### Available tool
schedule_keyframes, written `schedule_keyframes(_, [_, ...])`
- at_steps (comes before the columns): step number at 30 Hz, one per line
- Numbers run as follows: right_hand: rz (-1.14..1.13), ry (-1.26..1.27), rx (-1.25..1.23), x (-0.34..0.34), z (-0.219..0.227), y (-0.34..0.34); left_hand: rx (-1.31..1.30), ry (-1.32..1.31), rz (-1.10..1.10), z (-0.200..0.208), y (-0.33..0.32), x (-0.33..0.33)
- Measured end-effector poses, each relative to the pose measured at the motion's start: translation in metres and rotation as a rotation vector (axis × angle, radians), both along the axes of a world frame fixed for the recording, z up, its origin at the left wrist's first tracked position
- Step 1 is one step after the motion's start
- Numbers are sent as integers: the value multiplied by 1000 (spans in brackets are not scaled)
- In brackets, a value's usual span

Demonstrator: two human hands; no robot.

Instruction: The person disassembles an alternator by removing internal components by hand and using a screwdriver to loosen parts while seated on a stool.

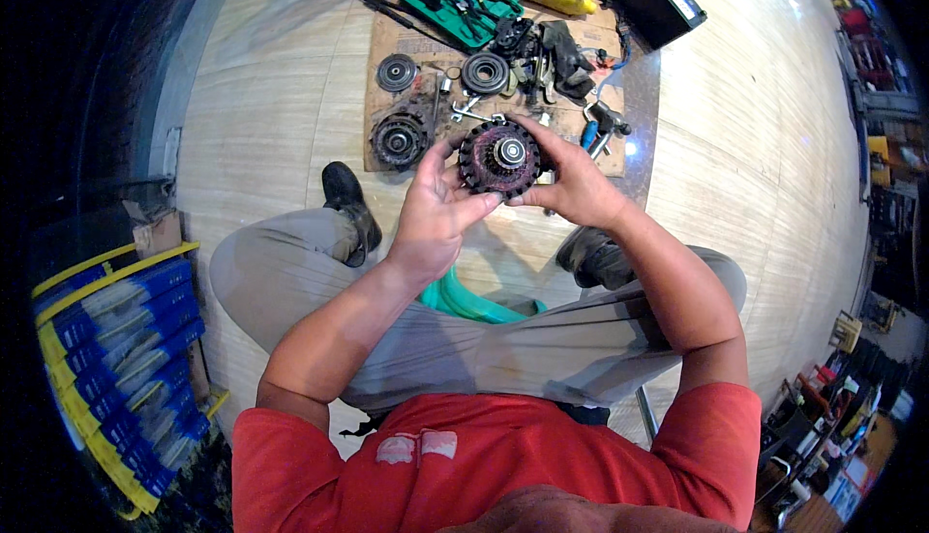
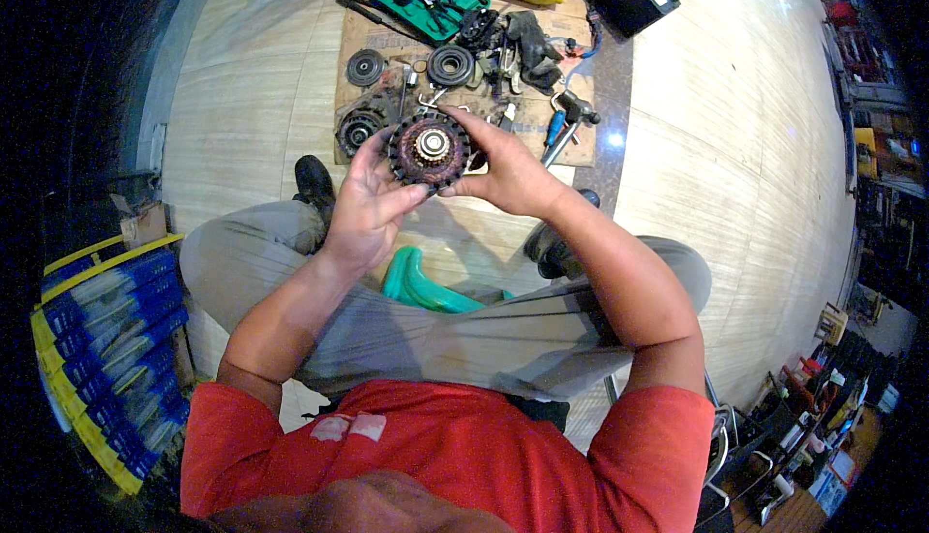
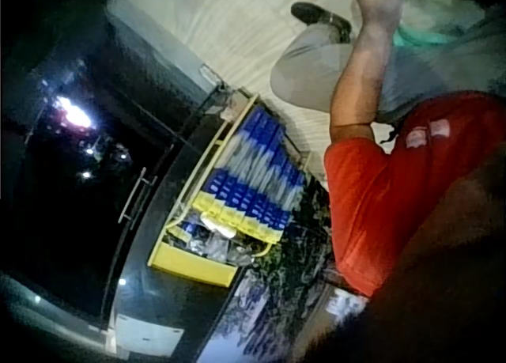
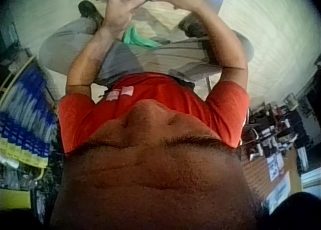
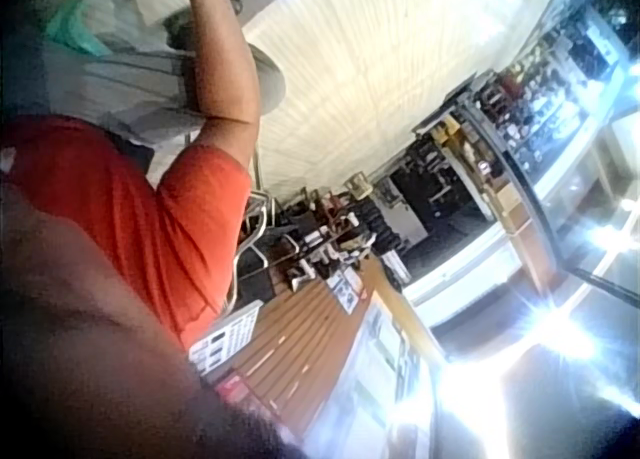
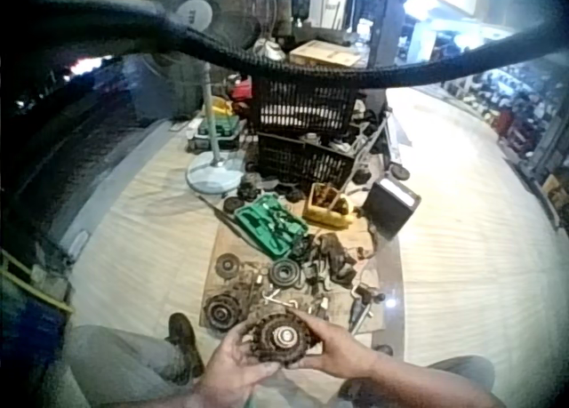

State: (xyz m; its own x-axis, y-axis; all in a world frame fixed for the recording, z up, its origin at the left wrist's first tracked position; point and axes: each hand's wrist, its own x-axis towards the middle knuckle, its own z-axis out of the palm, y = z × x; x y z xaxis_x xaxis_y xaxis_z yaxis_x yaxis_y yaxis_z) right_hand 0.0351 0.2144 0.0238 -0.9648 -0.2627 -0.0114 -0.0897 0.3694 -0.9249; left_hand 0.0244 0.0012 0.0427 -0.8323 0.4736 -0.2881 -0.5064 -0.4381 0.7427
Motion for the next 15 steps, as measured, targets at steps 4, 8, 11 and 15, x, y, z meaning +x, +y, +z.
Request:
schedule_keyframes(4, [26,-55,-126,0,0,-1,-37,-21,12,2,0,-1])
schedule_keyframes(8, [20,-174,-211,0,9,1,-60,-24,15,-2,-1,-1])
schedule_keyframes(11, [12,-204,-228,0,11,1,-81,-7,4,-7,-1,0])
schedule_keyframes(15, [45,-238,-232,0,9,2,-99,42,-2,-8,-1,0])
